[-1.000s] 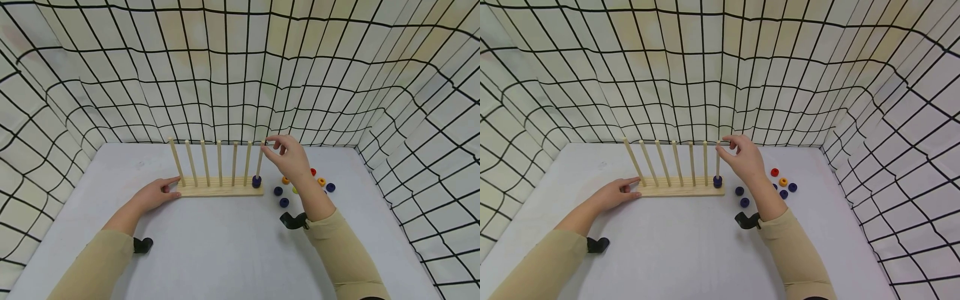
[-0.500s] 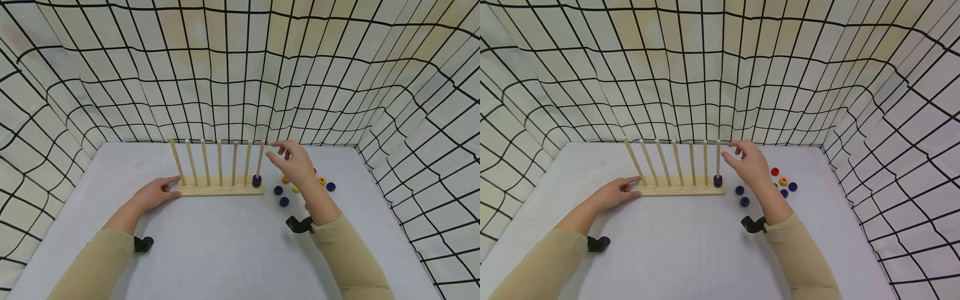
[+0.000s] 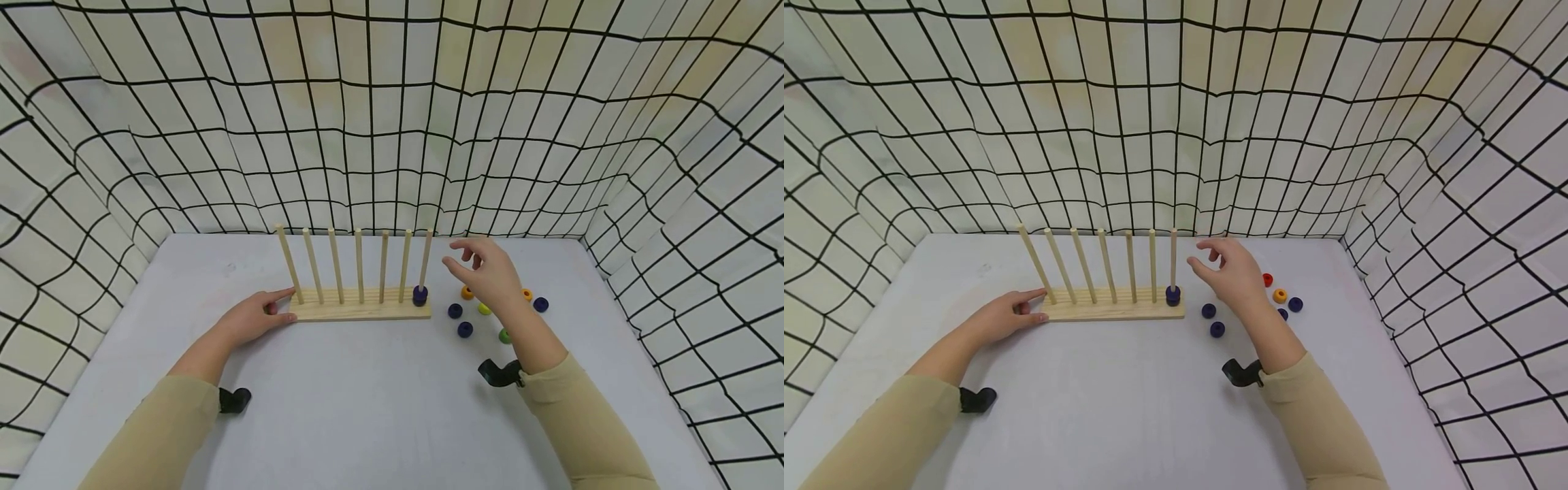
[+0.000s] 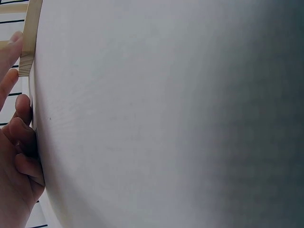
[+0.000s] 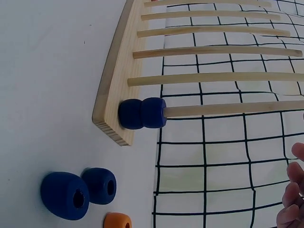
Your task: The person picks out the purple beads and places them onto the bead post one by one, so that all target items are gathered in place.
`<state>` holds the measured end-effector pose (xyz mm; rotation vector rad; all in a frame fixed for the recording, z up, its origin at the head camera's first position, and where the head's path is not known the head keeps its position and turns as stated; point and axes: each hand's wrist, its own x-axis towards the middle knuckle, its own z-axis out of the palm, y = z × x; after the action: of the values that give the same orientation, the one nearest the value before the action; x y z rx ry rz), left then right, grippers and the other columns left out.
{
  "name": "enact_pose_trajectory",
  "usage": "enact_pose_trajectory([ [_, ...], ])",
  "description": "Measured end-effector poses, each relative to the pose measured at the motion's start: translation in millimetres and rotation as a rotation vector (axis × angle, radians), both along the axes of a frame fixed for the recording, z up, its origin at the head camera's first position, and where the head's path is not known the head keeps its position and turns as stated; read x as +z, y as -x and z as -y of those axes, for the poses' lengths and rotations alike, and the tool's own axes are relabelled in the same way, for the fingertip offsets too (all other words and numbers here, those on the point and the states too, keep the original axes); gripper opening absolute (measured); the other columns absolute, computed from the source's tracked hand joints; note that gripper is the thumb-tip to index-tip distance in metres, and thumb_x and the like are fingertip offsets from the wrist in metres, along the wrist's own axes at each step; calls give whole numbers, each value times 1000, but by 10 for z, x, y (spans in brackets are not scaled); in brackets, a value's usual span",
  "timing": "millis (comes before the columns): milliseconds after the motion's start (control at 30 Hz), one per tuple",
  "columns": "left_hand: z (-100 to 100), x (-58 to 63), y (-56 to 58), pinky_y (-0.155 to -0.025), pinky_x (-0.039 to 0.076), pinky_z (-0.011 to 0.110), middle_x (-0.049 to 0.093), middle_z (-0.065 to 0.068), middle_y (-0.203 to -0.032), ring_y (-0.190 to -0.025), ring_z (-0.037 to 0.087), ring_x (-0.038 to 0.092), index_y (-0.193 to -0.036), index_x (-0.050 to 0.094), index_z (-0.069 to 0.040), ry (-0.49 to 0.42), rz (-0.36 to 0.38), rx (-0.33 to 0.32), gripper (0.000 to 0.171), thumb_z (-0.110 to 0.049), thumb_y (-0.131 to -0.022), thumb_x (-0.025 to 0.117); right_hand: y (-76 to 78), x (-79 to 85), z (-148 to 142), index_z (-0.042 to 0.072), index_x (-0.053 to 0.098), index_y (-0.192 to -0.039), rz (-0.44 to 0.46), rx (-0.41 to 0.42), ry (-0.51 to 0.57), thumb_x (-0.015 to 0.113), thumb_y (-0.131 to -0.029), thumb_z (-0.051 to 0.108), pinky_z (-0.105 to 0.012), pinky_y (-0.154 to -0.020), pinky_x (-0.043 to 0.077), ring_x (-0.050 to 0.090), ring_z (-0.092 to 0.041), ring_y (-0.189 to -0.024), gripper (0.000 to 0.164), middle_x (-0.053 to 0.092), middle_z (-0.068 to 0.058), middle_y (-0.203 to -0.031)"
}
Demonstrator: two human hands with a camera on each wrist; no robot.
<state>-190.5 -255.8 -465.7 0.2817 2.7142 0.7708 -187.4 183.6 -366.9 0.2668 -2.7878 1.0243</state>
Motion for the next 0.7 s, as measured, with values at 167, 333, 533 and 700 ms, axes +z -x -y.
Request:
enact_pose_trajectory([
  [167, 1, 3, -9, -68, 34, 36, 49, 4, -87, -76, 20, 43, -151, 43, -14, -1, -2, 1, 74, -51, -92, 67, -19, -34, -37, 20, 67, -124, 29, -3, -21, 67, -93, 45, -36, -68, 39, 47, -20, -84, 40, 55, -2, -100],
  [333, -2, 1, -10, -68, 34, 36, 48, 4, -86, -75, 19, 43, -151, 43, -13, -1, -6, -2, 74, -50, -92, 67, -33, -72, -82, 18, 68, -124, 49, 6, -53, 68, -93, 43, -35, -67, 40, 47, -21, -82, 40, 56, -3, -99],
  [533, -1, -1, -7, -68, 34, 36, 49, 4, -86, -75, 19, 43, -151, 43, -14, -7, -4, 2, 74, -50, -92, 67, -40, -125, -129, 19, 68, -125, 74, 27, -70, 68, -93, 43, -36, -68, 41, 48, -20, -82, 40, 56, -1, -98],
  [700, 11, -12, 0, -68, 34, 36, 49, 4, -87, -75, 19, 43, -151, 43, -14, -5, -6, 1, 74, -51, -91, 67, -55, -180, -174, 17, 69, -124, 76, 45, -75, 69, -93, 43, -36, -68, 41, 48, -20, -80, 40, 57, -3, -96],
])
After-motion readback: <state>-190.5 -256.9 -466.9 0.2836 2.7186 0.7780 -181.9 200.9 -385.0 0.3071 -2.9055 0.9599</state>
